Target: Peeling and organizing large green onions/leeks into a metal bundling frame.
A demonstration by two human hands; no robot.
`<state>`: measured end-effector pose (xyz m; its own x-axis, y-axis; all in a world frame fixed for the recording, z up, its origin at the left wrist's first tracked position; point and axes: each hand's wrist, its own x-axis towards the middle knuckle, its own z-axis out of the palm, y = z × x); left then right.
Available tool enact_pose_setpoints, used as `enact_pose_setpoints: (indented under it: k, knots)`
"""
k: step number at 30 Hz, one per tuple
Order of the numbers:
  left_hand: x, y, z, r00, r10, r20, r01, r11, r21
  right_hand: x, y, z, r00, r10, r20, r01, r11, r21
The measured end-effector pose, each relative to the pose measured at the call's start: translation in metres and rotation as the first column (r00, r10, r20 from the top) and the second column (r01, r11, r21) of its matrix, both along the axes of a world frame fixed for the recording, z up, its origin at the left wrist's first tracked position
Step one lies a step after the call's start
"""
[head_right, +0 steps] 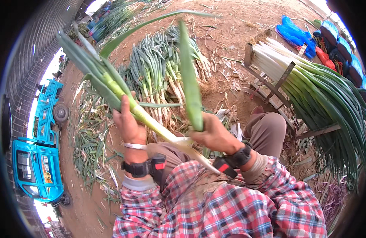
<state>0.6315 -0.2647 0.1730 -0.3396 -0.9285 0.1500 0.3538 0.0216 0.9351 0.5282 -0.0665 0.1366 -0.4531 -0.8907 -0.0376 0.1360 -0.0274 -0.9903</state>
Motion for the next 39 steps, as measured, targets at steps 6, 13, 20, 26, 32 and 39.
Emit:
enact_pose_setpoints:
  k: [6,13,20,26,32,39]
  knots:
    - [0.028,-0.039,0.037,0.993,0.109,-0.045,-0.113,0.986,-0.121,-0.072,0.089,-0.215,0.697,0.566,-0.44,0.235,0.4,0.886]
    - [0.058,-0.041,0.061,0.997,0.025,-0.073,-0.035,0.988,-0.148,-0.048,-0.022,-0.104,0.747,0.237,-0.621,0.026,0.923,0.384]
    - [0.026,0.02,0.058,0.974,-0.074,-0.215,0.081,0.996,0.025,0.038,-0.046,0.004,0.907,0.409,0.105,-0.39,0.907,-0.159]
    - [0.035,0.023,0.02,0.844,-0.446,-0.297,0.501,0.854,0.141,0.034,-0.023,0.006,0.833,0.363,0.417,-0.32,0.932,-0.172]
    - [0.02,0.011,0.018,0.685,-0.568,-0.456,0.651,0.758,0.033,0.032,-0.025,0.002,0.954,0.247,0.171,-0.191,0.938,-0.29]
    - [0.006,0.03,0.032,0.931,-0.334,-0.15,0.339,0.941,0.01,0.017,-0.024,0.004,0.999,0.05,-0.013,-0.051,0.978,-0.205]
